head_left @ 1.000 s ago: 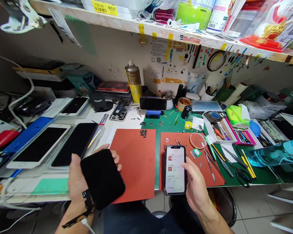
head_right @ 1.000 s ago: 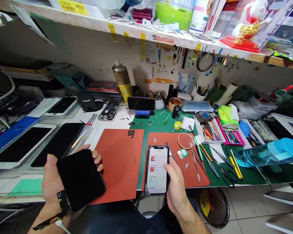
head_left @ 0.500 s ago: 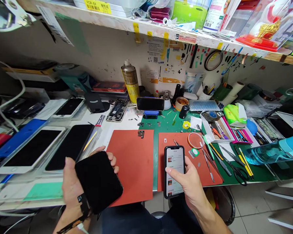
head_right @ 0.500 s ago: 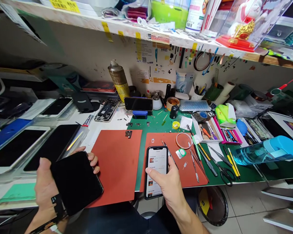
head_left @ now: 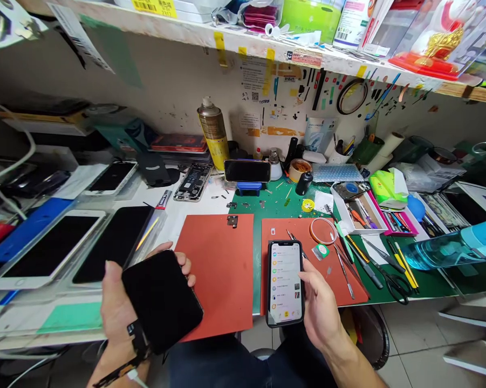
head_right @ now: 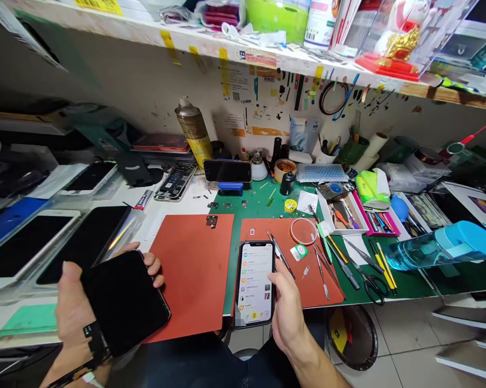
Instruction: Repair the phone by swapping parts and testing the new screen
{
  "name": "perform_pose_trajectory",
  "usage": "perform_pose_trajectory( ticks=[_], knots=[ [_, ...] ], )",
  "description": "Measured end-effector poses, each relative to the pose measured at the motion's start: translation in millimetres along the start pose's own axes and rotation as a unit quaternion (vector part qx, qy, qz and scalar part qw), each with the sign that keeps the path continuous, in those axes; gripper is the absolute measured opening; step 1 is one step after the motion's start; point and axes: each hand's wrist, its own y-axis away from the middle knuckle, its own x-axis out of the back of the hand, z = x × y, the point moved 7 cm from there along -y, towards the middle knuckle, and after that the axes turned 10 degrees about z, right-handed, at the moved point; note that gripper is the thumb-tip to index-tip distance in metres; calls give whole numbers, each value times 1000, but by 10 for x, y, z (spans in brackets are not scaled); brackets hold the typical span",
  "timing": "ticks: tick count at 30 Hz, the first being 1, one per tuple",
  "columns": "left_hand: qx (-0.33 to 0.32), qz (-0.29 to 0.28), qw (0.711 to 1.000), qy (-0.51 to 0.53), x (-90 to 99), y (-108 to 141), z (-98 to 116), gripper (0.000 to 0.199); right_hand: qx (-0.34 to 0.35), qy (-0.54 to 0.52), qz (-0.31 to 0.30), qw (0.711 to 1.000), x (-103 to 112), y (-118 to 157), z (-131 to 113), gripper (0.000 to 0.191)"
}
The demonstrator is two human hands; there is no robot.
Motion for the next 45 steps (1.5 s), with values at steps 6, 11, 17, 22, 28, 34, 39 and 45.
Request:
perform_pose_trajectory(
  ticks=[6, 11, 17, 22, 28, 34, 39, 45],
  knots=[
    [-1, -14, 1000, -4, 1, 7, -5, 74, -32, -28, 5, 999, 15, 3, 13, 42],
    [-9, -25, 1000, -10, -4, 1, 6, 75, -39, -22, -31, 999, -51, 30, -3, 52],
    [-20, -41, 999, -11, -5, -13, 7, 75, -2, 9, -61, 998, -107, 12, 1, 61],
    [-18, -44, 999, -9, 11, -10, 4, 72, 4, 17, -104, 994, -89, 44, 7, 80],
    [-19, -37, 999, -4, 4, -17, 0, 72, -30, -4, -139, 990, -99, 84, 19, 93],
    [-15, -50, 999, -14, 15, -46, -1, 73, -17, 5, -130, 991, -63, 80, 4, 86],
    [-9, -43, 999, -10, 18, -57, -14, 70, -14, 3, -126, 992, -39, 63, 3, 82],
    [-5, -57, 998, -2, -6, -24, -14, 69, -16, 7, -154, 988, -54, 88, 27, 90]
  ],
)
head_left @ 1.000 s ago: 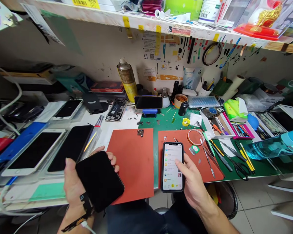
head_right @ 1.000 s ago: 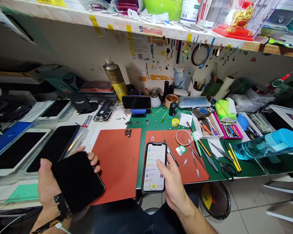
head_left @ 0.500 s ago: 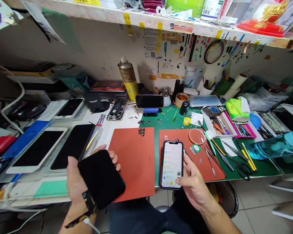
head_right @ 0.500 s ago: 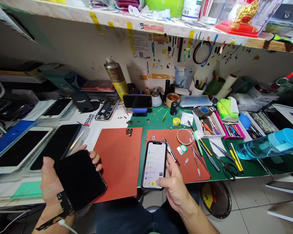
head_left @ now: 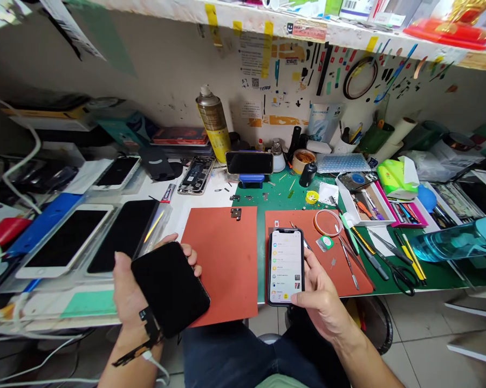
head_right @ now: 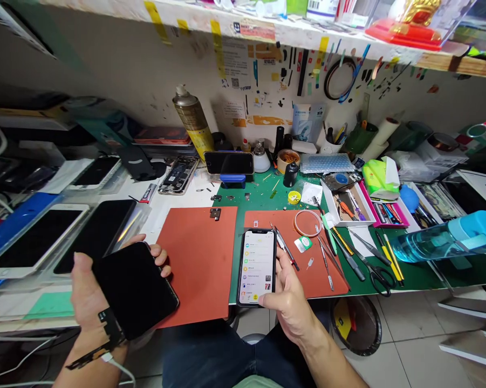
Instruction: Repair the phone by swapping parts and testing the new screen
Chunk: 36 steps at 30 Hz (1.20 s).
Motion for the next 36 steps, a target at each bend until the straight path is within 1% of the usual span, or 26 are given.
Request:
perform_pose_trajectory(
  ticks=[5, 9, 15, 21, 24, 31, 36],
  knots=[
    [-6, -5, 1000, 2, 2, 13, 12, 70, -3, 3, -2, 1000, 34, 4, 42, 109],
    [-3, -2, 1000, 6, 3, 8, 12, 69, -6, 2, -9, 1000, 36, 16, 63, 115],
    [-9, -5, 1000, 3, -8, 13, 20, 69, -3, 8, -3, 1000, 74, 12, 96, 119],
    [-16, 9, 1000, -2, -8, 19, 24, 69, -3, 11, -6, 1000, 81, 12, 107, 121],
    [-10, 2, 1000, 2, -10, 17, 21, 69, -1, 7, -5, 1000, 79, 18, 103, 124],
    [3, -5, 1000, 9, 0, -1, 1, 69, -1, 18, -2, 1000, 78, 14, 90, 121],
    [-3, -4, 1000, 2, -2, 10, 15, 70, 3, 18, -5, 1000, 59, 21, 65, 119]
  ],
)
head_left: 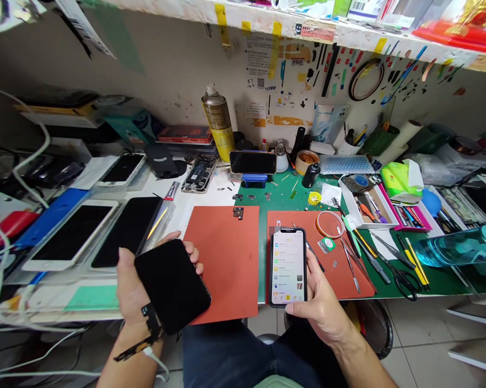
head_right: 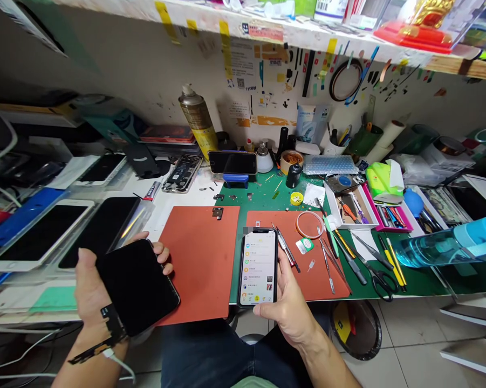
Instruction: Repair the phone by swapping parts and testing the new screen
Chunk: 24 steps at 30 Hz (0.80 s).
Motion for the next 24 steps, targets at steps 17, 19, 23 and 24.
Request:
perform_pose_trajectory(
  ticks=[17, 19, 23, 24],
  knots=[
    [3, 6, 1000, 5, 8, 2, -14, 68, -12, -31, 59, 998, 70, -2, 7, 83],
    [0, 8, 1000, 1, 1, 4, -11, 69, -15, -41, 63, 997, 84, 1, 20, 83],
    [-1, 0, 1000, 0, -2, 7, -7, 69, -18, -42, 65, 997, 83, 11, 21, 88],
    [1, -4, 1000, 2, -5, 9, -6, 68, -17, -40, 64, 997, 74, 13, 12, 89]
  ],
)
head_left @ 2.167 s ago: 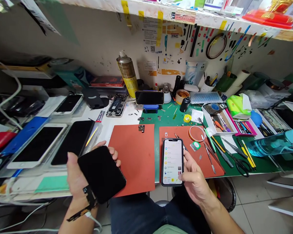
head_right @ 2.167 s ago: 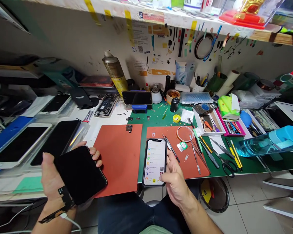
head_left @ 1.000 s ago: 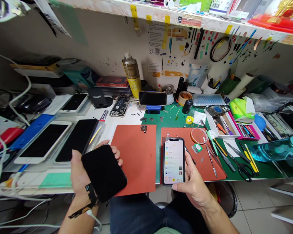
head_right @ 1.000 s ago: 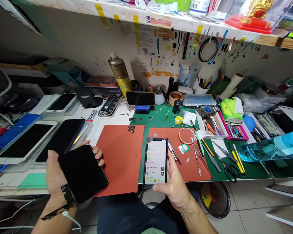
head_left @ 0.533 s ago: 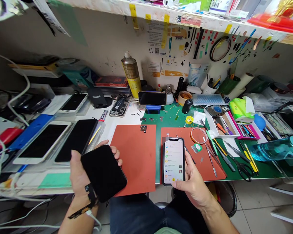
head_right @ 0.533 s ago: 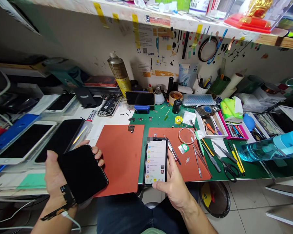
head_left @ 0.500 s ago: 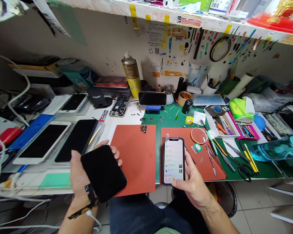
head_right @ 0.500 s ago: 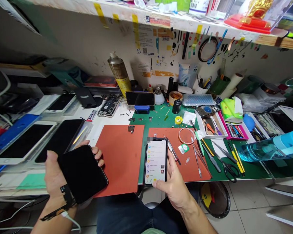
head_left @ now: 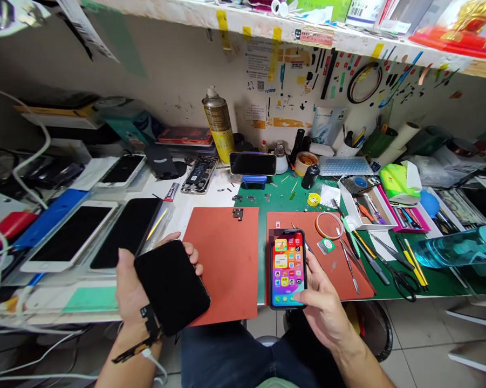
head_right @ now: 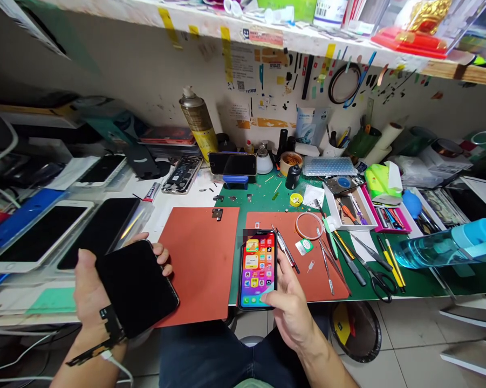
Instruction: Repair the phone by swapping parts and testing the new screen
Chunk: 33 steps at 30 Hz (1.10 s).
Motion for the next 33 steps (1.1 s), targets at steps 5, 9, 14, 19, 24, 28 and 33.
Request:
perform_pose_trajectory(
  ticks=[5, 9, 14, 19, 24, 28, 33],
  knots=[
    [-1, -6, 1000, 6, -16, 2, 8, 66, 5, -9, -21, 1000, -74, 1, -41, 94],
    [0, 3, 1000, 8, -14, -14, 1, 69, -6, -17, -8, 1000, -55, -24, -19, 104],
    [-6, -2, 1000, 7, -19, -11, 6, 71, -9, -17, 12, 1000, -29, -30, -12, 106],
    [-4, 14, 1000, 7, -5, -3, -2, 72, 0, -8, 3, 1000, -58, -24, -28, 103],
    [-5, 17, 1000, 7, -12, -9, -3, 74, 7, -20, -27, 999, -101, -1, -51, 105],
    [-17, 20, 1000, 4, -20, -16, 14, 76, 11, -20, -41, 999, -113, 23, -60, 106],
    [-22, 20, 1000, 0, -36, -8, 7, 78, 24, -5, -35, 999, -92, 16, -69, 106]
  ],
)
